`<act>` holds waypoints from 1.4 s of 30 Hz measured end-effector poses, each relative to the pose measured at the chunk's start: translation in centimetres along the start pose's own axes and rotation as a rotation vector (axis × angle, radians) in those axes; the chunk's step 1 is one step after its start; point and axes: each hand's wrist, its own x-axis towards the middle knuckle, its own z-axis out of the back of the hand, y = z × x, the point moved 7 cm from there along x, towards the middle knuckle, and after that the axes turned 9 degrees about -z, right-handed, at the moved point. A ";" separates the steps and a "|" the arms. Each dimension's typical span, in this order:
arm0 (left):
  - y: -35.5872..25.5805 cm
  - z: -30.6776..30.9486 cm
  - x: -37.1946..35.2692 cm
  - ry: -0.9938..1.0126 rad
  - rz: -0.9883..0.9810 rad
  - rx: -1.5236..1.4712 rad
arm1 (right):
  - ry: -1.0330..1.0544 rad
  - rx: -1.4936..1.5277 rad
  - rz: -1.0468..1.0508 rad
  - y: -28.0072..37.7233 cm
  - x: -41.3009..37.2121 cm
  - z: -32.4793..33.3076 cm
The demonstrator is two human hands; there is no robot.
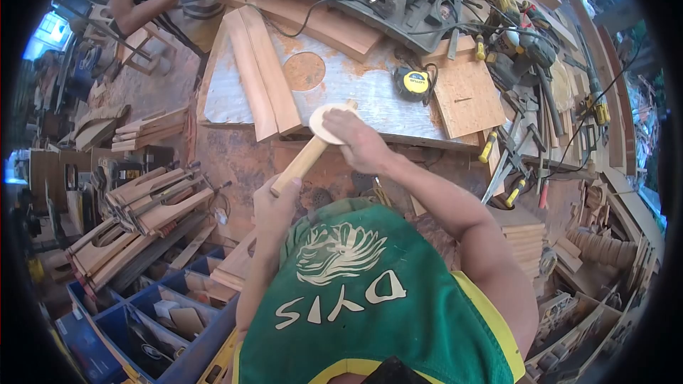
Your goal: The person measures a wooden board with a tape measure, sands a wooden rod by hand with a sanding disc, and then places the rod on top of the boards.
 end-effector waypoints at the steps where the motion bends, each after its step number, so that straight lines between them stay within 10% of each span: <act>1: -1.5 -0.6 0.1 0.023 -0.113 0.122 | 0.014 0.017 -0.002 1.2 0.1 -0.1; 5: -5.2 -3.1 -1.6 0.071 -0.381 0.446 | 0.046 0.147 0.252 9.7 -1.5 1.2; 9: -5.9 -3.9 -2.3 0.023 -0.581 0.526 | -0.009 -0.038 -0.044 -2.6 0.6 3.2; 14: -6.0 -4.0 -1.8 0.137 -0.421 0.578 | 0.004 0.139 0.305 9.6 -2.2 1.9; 17: -6.0 -3.9 -2.0 0.115 -0.355 0.545 | 0.156 0.164 -0.204 3.0 -0.3 2.9; 20: -7.0 -4.2 -1.7 0.061 -0.385 0.517 | -0.139 0.003 -0.127 -4.1 -0.4 1.6; 24: -7.0 -3.6 -0.3 0.105 -0.315 0.465 | -0.225 0.174 0.252 8.7 -1.8 2.8; 29: -6.3 -3.4 -0.4 0.082 -0.267 0.462 | -0.097 0.017 -0.132 -4.5 -0.1 2.0; 35: -6.7 -3.1 0.4 0.111 -0.224 0.389 | 0.039 0.087 0.091 4.9 -0.3 1.0; 39: -4.1 -0.9 0.9 0.051 -0.061 0.288 | -0.118 -0.102 -0.177 -8.0 1.2 0.7; 42: -4.6 -1.0 1.2 0.061 0.045 0.174 | -0.142 0.095 -0.042 0.6 -0.3 -0.9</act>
